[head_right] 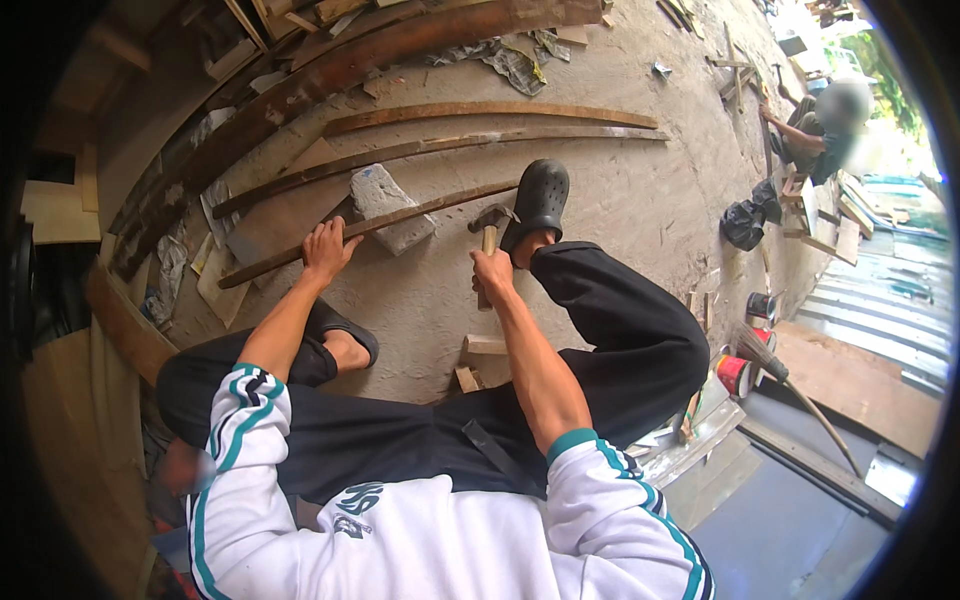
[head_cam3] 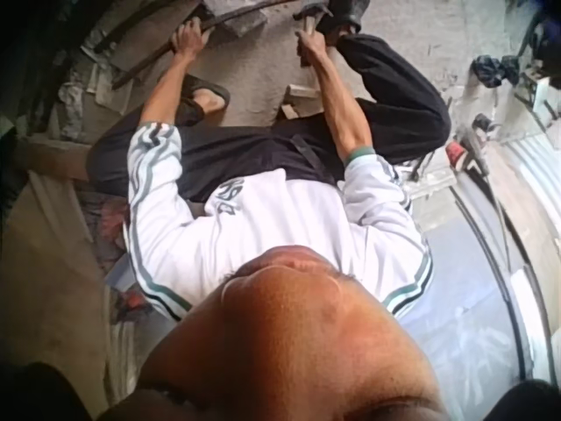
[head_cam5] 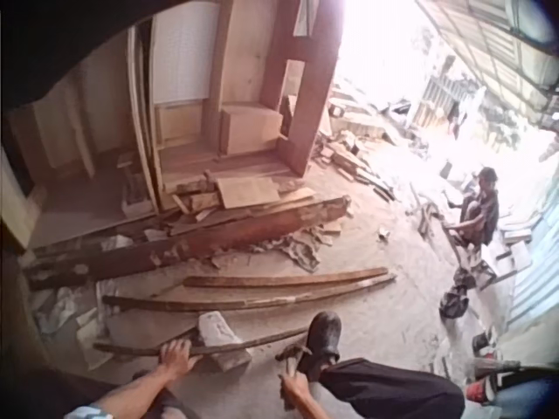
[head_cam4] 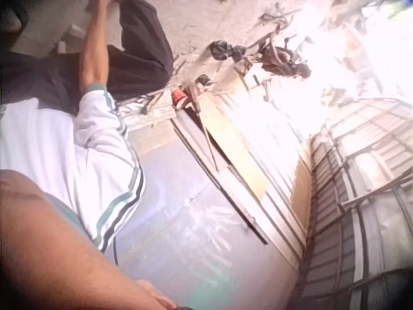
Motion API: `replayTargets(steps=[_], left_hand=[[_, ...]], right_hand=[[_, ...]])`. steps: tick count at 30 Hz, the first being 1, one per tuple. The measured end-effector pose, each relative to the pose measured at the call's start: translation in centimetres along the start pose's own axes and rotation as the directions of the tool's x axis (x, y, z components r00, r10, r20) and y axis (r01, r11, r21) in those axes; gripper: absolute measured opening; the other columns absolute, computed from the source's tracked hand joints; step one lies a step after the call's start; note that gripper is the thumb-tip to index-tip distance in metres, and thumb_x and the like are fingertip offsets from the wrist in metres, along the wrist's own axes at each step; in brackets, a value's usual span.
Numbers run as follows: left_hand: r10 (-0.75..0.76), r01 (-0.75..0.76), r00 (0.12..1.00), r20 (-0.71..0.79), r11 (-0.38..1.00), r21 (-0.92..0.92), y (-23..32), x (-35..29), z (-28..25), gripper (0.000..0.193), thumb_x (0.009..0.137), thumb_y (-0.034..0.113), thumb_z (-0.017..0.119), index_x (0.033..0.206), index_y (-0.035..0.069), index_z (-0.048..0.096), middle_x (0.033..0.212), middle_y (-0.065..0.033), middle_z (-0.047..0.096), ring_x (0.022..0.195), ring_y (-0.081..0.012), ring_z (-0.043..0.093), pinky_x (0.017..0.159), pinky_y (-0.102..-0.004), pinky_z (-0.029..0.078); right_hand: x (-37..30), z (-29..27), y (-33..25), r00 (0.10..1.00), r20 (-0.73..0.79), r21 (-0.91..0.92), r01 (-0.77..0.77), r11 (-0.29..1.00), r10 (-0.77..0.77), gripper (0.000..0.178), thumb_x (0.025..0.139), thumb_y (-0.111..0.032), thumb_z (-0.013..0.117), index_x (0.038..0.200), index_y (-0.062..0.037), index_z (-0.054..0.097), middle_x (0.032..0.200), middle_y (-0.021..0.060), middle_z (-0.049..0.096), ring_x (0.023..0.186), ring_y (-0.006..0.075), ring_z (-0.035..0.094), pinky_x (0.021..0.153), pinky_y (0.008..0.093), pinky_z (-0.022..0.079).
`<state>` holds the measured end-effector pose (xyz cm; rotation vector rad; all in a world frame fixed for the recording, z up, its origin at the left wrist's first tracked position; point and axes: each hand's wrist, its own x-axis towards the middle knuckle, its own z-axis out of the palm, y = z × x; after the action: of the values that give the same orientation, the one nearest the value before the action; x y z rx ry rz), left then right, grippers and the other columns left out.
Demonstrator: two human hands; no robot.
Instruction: The person sits on the floor and uses a hammer to strike a long wooden plank resting on a concrete block, breaking it into smaller pieces. The person repeatedly repositions the wood and continues hammering until the plank is fragmented.
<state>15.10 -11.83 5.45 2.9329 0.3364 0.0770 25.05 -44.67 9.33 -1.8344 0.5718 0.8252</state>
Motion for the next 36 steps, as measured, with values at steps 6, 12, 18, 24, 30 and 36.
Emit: replayTargets(steps=[6, 12, 18, 24, 30, 36], left_hand=[[0.025, -0.021, 0.985, 0.173, 1.000, -0.023, 0.5, 1.4, 0.0, 0.048, 0.086, 0.049, 0.069, 0.103, 0.007, 0.053, 0.077, -0.0164, 0.070, 0.077, -0.0368, 0.070, 0.067, -0.0486, 0.053], [-0.031, 0.024, 0.931, 0.363, 0.999, 0.022, 1.5, 2.8, -0.7, 0.043, 0.087, 0.048, 0.068, 0.098, 0.006, 0.061, 0.084, -0.0164, 0.072, 0.085, -0.0354, 0.071, 0.072, -0.0465, 0.054], [-0.103, 0.085, 0.904, 0.415, 0.995, 0.062, 0.8, 3.2, 0.4, 0.023, 0.083, 0.024, 0.069, 0.096, 0.006, 0.070, 0.092, -0.0170, 0.073, 0.091, -0.0344, 0.072, 0.080, -0.0446, 0.055], [-0.148, 0.141, 0.882, 0.447, 0.989, 0.049, 0.9, 3.4, 0.0, 0.015, 0.082, 0.017, 0.068, 0.090, 0.006, 0.074, 0.091, -0.0181, 0.073, 0.091, -0.0354, 0.071, 0.081, -0.0437, 0.056], [-0.136, 0.144, 0.880, 0.455, 0.989, 0.016, 2.0, 4.0, -1.4, 0.015, 0.083, 0.015, 0.065, 0.089, 0.004, 0.074, 0.091, -0.0199, 0.073, 0.090, -0.0366, 0.071, 0.080, -0.0445, 0.057], [-0.158, 0.160, 0.910, 0.385, 0.987, 0.028, 0.7, 3.5, 1.4, 0.016, 0.084, 0.016, 0.064, 0.089, 0.003, 0.072, 0.089, -0.0207, 0.072, 0.086, -0.0373, 0.071, 0.079, -0.0458, 0.056]], right_hand=[[-1.7, 0.6, -1.1, 0.995, -0.040, -0.072, 0.089, 0.993, -0.092, 0.023, 0.090, -0.020, 0.067, 0.088, -0.0034, 0.051, 0.061, 0.0027, 0.050, 0.044, 0.0155, 0.051, 0.038, 0.0333, 0.043], [-2.3, 0.2, -4.1, 0.982, -0.063, -0.216, 0.159, 0.963, -0.177, 0.025, 0.091, -0.023, 0.066, 0.090, -0.0017, 0.053, 0.061, 0.0035, 0.051, 0.043, 0.0160, 0.052, 0.038, 0.0333, 0.044], [-2.7, 0.7, -6.8, 0.974, -0.020, -0.297, 0.212, 0.931, -0.228, 0.027, 0.090, -0.026, 0.065, 0.091, -0.0007, 0.055, 0.063, 0.0055, 0.055, 0.046, 0.0174, 0.055, 0.042, 0.0341, 0.047], [-2.5, 0.8, -13.1, 0.839, 0.007, -0.502, 0.473, 0.724, -0.544, 0.034, 0.091, -0.031, 0.063, 0.092, 0.0030, 0.058, 0.068, 0.0178, 0.064, 0.058, 0.0295, 0.066, 0.055, 0.0393, 0.052], [-0.1, 1.2, -13.4, 0.818, 0.084, -0.582, 0.504, 0.639, -0.569, 0.032, 0.090, -0.027, 0.061, 0.099, 0.0040, 0.061, 0.077, 0.0244, 0.067, 0.070, 0.0375, 0.069, 0.063, 0.0429, 0.053], [-1.7, 0.7, -15.3, 0.976, 0.177, -0.728, 0.217, 0.650, -0.127, 0.029, 0.087, -0.019, 0.056, 0.100, 0.0056, 0.062, 0.074, 0.0219, 0.067, 0.062, 0.0301, 0.070, 0.055, 0.0398, 0.055]])
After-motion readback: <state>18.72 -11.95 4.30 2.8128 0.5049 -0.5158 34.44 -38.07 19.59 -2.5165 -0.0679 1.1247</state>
